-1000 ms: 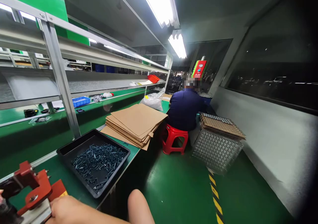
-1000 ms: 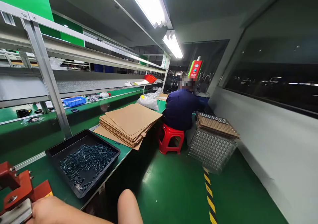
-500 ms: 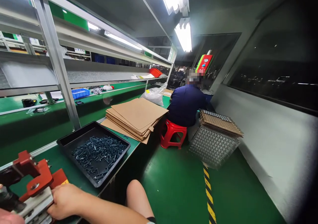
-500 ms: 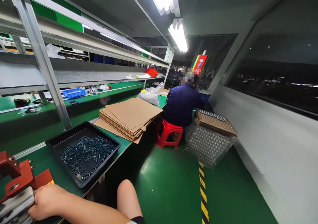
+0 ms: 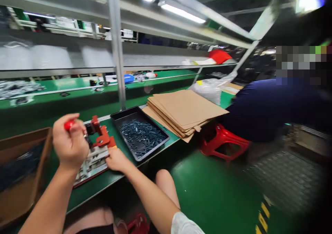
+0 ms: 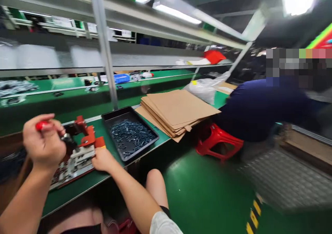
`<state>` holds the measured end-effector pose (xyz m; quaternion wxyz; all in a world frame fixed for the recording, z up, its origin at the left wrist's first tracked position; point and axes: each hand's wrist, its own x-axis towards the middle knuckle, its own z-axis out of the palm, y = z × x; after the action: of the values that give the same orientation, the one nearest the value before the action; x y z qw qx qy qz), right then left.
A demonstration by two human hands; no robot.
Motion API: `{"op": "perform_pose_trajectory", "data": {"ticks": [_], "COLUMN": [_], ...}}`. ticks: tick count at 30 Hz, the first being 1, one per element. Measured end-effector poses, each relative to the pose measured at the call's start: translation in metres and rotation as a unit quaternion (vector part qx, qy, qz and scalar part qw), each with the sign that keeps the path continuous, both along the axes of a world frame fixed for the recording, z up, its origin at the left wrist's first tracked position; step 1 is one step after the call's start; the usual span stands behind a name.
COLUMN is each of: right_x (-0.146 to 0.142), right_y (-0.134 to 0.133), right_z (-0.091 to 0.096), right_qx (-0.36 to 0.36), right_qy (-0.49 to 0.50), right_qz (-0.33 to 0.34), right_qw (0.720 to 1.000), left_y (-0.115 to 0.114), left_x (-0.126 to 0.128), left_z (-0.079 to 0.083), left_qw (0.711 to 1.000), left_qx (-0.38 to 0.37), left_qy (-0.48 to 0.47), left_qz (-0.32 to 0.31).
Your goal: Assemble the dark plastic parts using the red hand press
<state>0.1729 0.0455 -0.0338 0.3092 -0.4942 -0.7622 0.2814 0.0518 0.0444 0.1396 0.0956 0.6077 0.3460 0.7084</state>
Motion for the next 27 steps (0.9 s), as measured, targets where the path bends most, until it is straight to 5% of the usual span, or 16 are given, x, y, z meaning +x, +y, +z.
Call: {"op": "perform_pose_trajectory", "data": {"ticks": [5, 9, 12, 15, 20, 23, 27], "right_x": [0.000, -0.003, -0.005, -0.005, -0.004, -0.007, -0.020], "right_y": [-0.002, -0.006, -0.012, -0.018, -0.022, -0.023, -0.021], "right_z": [-0.001, -0.001, -0.003, -0.006, -0.006, -0.004, -0.003], "right_qx": [0.021, 0.016, 0.035, 0.067, 0.063, 0.049, 0.027], "right_qy": [0.002, 0.007, 0.028, 0.060, 0.086, 0.061, 0.039], "right_qz": [0.008, -0.001, -0.009, -0.008, 0.005, 0.005, -0.030], "right_qw": [1.000, 1.000, 0.999, 0.996, 0.994, 0.997, 0.998], "left_y": [0.047, 0.035, 0.007, -0.017, -0.035, -0.035, -0.028], "left_x": [-0.010, -0.018, -0.040, -0.070, -0.104, -0.108, -0.111], "left_z": [0.028, 0.014, -0.021, -0.077, -0.169, -0.193, -0.197], "left_qw": [0.987, 0.993, 0.982, 0.960, 0.913, 0.928, 0.938], "left_qx": [-0.128, -0.093, -0.060, -0.094, -0.301, -0.332, -0.329], "left_qy": [0.019, 0.076, 0.140, 0.155, 0.242, 0.145, -0.095], "left_qz": [-0.092, -0.014, 0.112, 0.212, 0.129, 0.088, 0.045]}}
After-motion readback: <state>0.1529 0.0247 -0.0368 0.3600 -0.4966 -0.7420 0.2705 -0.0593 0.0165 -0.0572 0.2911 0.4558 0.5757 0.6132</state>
